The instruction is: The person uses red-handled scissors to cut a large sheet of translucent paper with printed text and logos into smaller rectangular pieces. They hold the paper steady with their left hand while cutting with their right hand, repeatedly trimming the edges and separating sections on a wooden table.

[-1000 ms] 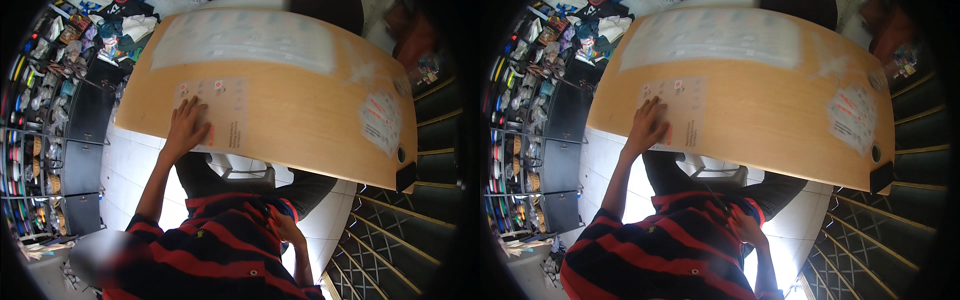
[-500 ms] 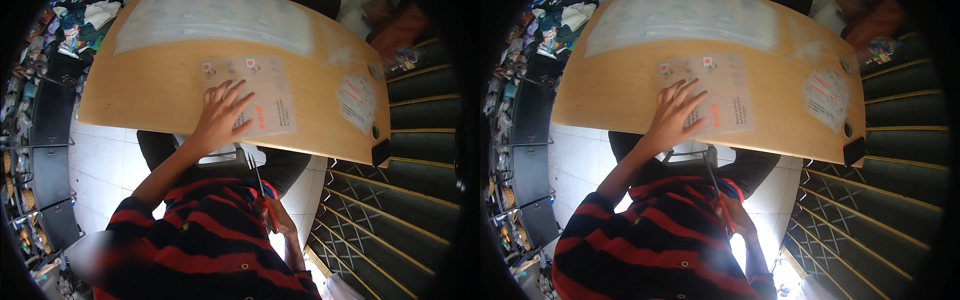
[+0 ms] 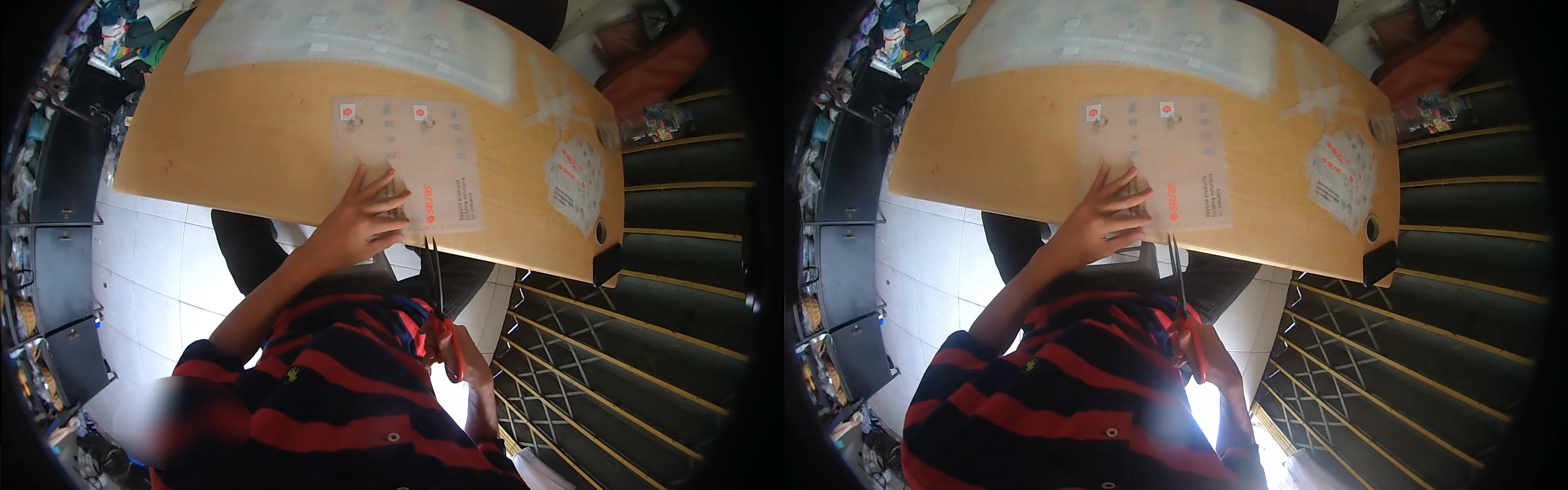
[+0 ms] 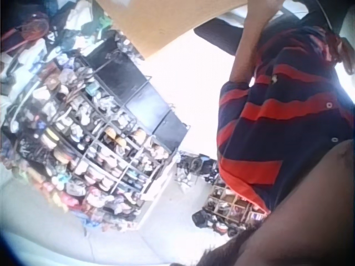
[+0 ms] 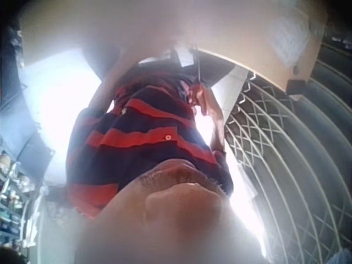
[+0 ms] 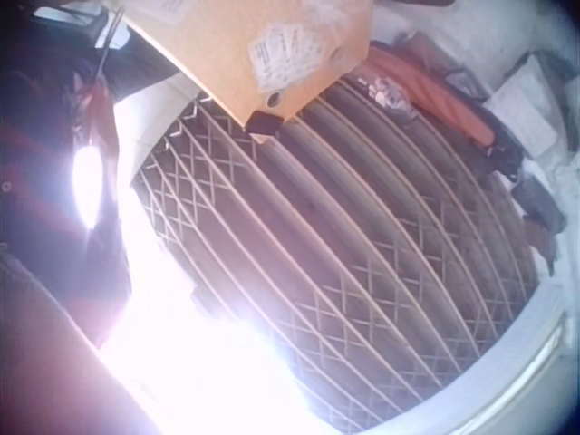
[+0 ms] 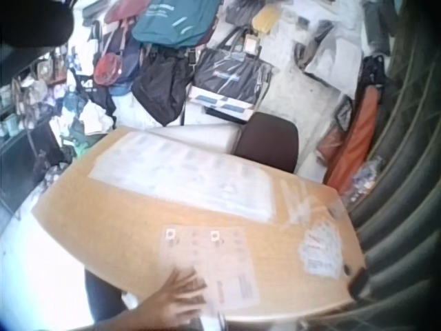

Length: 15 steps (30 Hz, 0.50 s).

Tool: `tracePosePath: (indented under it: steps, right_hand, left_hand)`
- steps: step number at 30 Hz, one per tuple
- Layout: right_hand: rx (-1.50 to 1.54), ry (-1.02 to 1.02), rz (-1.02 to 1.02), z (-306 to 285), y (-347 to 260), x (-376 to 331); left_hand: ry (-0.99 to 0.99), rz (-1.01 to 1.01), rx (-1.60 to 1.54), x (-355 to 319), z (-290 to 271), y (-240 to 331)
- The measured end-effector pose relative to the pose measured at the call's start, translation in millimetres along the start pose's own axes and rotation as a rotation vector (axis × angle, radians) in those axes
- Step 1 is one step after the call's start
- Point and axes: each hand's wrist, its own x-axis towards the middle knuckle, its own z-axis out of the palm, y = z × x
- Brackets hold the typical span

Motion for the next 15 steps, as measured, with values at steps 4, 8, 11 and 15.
tracePosePath:
  steps: [4,8,11,15]
  right_hand:
    - [0.019,0.021,0.042,2,-12,1]
    - [0.003,0.043,0.082,3,-17,9]
    - [0.002,0.029,0.003,8,-32,17]
    - [0.065,0.033,0.052,9,-33,20]
  left_hand:
    - [0.052,0.001,-0.04,-1,2,1]
    - [0.077,0.009,-0.001,-1,5,3]
    - [0.093,-0.005,-0.019,-2,6,3]
    - [0.119,-0.009,-0.026,-2,8,4]
